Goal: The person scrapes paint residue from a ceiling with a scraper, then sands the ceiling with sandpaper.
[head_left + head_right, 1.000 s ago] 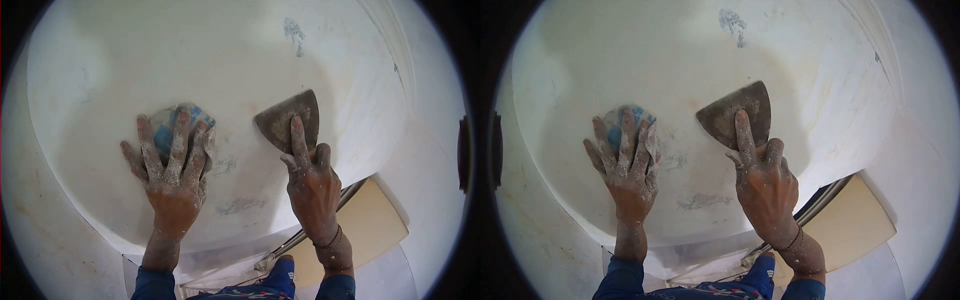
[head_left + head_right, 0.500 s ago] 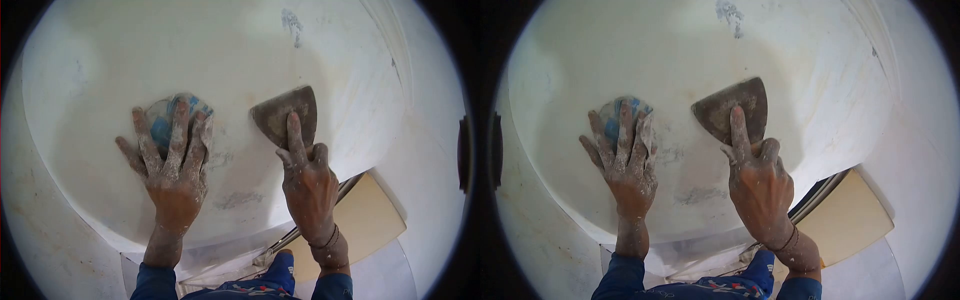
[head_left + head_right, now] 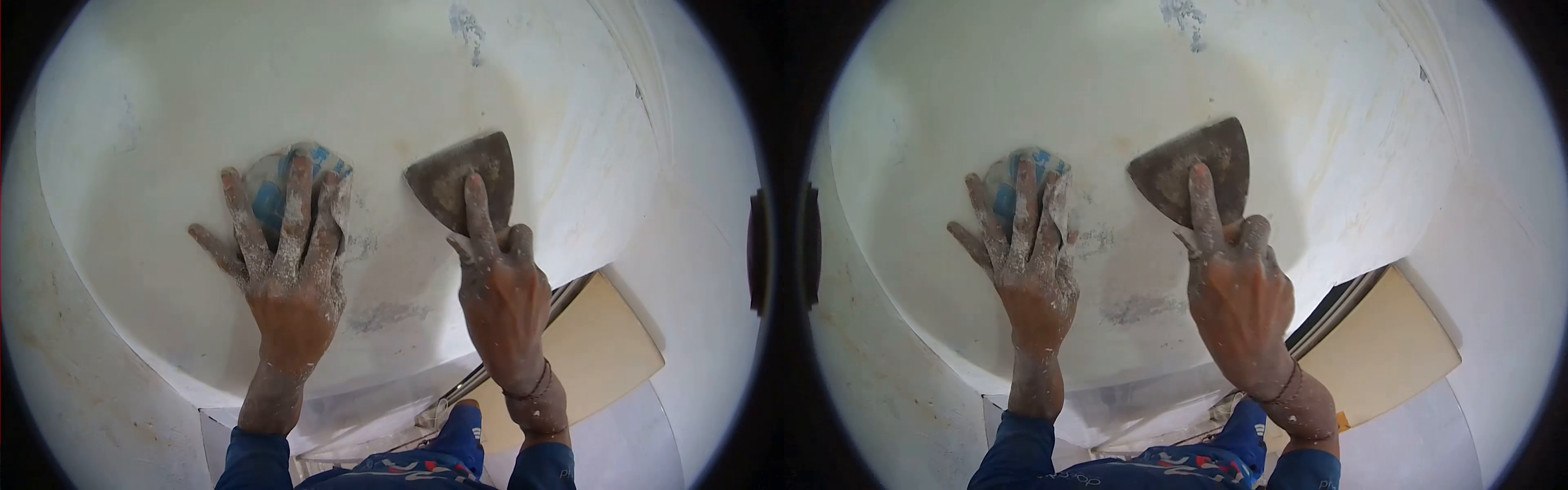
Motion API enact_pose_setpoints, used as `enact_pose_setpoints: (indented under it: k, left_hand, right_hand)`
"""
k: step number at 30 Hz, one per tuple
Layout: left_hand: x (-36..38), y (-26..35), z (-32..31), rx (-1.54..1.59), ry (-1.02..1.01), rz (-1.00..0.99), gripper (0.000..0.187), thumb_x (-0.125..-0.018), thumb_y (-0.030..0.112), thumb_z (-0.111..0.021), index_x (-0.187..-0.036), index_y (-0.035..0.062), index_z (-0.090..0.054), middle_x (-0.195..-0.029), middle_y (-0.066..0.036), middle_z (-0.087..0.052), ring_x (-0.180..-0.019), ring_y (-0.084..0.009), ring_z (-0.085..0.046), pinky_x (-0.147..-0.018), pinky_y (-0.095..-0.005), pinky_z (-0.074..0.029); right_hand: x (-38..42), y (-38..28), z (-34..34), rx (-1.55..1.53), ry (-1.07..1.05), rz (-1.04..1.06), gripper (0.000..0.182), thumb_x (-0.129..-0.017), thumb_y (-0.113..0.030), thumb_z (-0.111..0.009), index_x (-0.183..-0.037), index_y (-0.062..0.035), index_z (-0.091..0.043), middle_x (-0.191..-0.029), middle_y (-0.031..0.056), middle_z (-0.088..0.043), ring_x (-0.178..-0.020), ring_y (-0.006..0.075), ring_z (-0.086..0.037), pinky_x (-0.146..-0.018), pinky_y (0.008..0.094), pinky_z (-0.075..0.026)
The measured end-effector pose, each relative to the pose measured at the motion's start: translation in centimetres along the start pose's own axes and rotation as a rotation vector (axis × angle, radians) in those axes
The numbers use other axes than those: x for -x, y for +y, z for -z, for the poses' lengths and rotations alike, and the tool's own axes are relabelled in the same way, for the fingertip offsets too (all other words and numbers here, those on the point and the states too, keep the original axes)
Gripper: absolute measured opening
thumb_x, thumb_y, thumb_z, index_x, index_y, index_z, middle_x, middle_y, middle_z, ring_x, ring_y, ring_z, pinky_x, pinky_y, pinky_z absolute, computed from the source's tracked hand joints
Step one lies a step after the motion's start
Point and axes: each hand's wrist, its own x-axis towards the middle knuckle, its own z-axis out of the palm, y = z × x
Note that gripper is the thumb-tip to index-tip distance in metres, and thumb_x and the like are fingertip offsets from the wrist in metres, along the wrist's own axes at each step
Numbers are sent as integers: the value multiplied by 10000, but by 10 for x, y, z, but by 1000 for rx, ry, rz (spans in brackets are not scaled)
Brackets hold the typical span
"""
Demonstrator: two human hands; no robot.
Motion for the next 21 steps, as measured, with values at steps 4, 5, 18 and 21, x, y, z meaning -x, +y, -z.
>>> enact_pose_setpoints:
  k: [4,5,18,21]
  left_hand:
    - [0,4,3,-25,-27,17,430,-834,192,-546,-1263,175,-521,-1414,11,-372,-1351,-415,-145,-1026,-655,35]
    - [2,4,4,-12,-31,4,431,-833,185,-549,-1262,174,-522,-1413,10,-374,-1351,-417,-143,-1021,-659,41]
    - [0,4,4,-30,-65,-18,454,-830,171,-557,-1281,155,-504,-1428,-3,-351,-1341,-452,-135,-988,-684,72]
    - [0,7,3,19,-44,2,377,-845,167,-539,-1221,173,-563,-1404,36,-387,-1317,-477,-182,-950,-720,83]
  right_hand:
    - [1,-2,-5,-80,-23,-36,584,-856,-194,-592,-1385,-233,-349,-733,93,-462,-518,195,-523,-470,352,-485]
    - [4,-2,-6,-74,-31,-42,587,-856,-193,-592,-1387,-232,-345,-732,95,-463,-517,194,-521,-473,352,-486]
    - [2,2,-5,-36,-46,-11,586,-844,-130,-597,-1378,-202,-366,-740,102,-487,-524,191,-525,-491,351,-492]
    - [-9,-5,-2,-51,-10,-1,597,-839,-118,-598,-1380,-202,-362,-743,105,-492,-540,179,-534,-500,355,-500]
